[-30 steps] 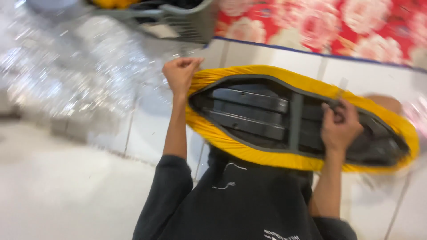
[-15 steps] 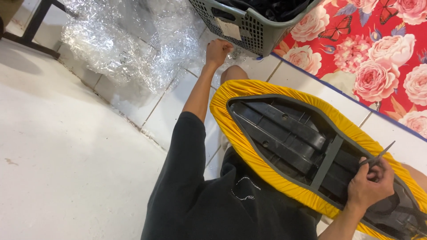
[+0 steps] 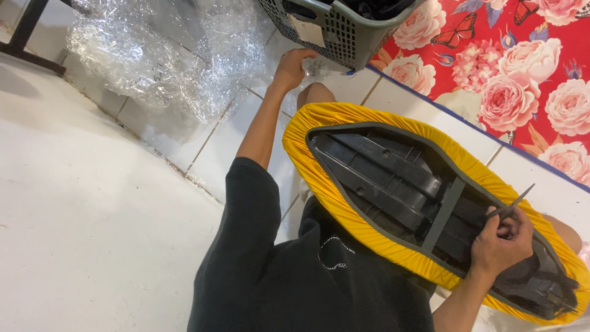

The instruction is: The person sits on the floor and uses scissors to cut a yellow fabric cover attached to a black plastic object. They trim the fabric along the edges and around the internal ridges of the object, occasionally pulling away the cut pieces.

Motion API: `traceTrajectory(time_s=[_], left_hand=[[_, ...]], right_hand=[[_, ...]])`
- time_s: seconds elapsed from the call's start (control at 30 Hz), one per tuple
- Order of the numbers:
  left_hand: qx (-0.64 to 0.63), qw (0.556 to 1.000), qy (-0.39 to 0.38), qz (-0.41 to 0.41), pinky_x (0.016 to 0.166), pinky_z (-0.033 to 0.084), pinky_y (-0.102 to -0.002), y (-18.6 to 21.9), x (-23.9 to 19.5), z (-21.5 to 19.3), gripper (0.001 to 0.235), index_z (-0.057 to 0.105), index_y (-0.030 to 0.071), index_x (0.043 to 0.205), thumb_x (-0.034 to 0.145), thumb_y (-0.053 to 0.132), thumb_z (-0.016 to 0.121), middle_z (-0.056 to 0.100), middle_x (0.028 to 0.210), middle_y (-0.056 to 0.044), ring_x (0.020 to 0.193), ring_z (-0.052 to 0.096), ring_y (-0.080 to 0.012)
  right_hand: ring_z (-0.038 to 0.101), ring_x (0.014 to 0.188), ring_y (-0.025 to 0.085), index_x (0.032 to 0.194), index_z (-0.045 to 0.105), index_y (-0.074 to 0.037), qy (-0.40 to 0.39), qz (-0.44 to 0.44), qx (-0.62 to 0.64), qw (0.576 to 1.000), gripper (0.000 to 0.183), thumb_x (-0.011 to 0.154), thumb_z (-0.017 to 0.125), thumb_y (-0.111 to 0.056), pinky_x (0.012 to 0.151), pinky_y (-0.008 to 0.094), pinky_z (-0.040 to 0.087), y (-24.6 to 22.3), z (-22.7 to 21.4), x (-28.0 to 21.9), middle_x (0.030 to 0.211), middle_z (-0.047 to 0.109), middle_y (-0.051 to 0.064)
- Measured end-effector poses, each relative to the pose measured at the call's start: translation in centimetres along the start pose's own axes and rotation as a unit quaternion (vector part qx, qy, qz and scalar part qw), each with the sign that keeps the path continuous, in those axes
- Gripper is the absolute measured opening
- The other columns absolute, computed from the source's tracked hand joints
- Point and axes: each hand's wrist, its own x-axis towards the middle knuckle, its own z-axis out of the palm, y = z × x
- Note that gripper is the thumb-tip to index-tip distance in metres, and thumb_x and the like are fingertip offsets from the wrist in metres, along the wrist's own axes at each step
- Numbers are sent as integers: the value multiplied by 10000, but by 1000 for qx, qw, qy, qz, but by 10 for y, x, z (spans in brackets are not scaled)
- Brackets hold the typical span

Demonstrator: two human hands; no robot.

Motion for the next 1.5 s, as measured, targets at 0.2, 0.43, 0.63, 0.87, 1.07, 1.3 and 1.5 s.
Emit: traceTrajectory(time_s=[0.2,0.43,0.63,0.87,1.07,1.3,1.5], left_hand=[[-18,991,7,130,805,603,-376,119,-66,-6,177,730,102,1125,956,80,684,751,1183,-82,942,727,-249],[50,946,28,319,963,446,-442,188,-126,34,236,667,154,1261,1028,173,693,679,1267,-31,1147,626,-272],[52,962,67,259,973,446,-401,191,-131,51,334,689,158,1234,930,219,813,627,1227,-29,1198,578,-258],[-232,967,-24,100,797,576,-323,274,-164,88,178,744,138,1144,968,115,756,721,1031,-46,883,728,-210],[-536,815,-162,-150,976,569,-441,337,-174,157,532,539,-55,1376,988,258,724,653,1301,-300,1123,709,-408],[-572,739,-207,-290,789,665,-386,376,-141,154,794,352,-198,1437,943,303,720,531,1341,-372,924,759,-412],[-493,807,-228,-231,453,650,-282,360,-143,193,712,368,-161,1447,896,97,738,613,1239,-300,637,759,-334]], right_hand=[[567,696,219,1339,617,111,23,-39,14,999,350,1046,787,198,694,348,479,-29,0,7,888,629,184],[560,789,242,1380,745,17,-96,-126,-58,986,472,926,767,143,733,380,478,-31,-5,1,1035,734,163],[717,893,407,1209,808,-5,-188,-33,-173,966,299,914,783,39,783,430,584,-95,-44,5,976,738,237],[731,773,314,1175,827,-68,-193,103,-268,938,280,899,855,-108,708,383,582,-66,-68,0,925,754,168],[731,930,294,1246,796,-87,-240,77,-313,916,330,919,796,-40,894,361,586,-72,-53,-6,1084,732,186],[718,969,283,1240,773,-80,-246,34,-337,908,288,952,752,-86,850,359,589,-90,-52,11,1031,711,171],[643,1123,342,1253,704,-3,-128,-99,-157,974,260,997,742,-24,964,422,537,-64,-18,47,1091,642,180]])
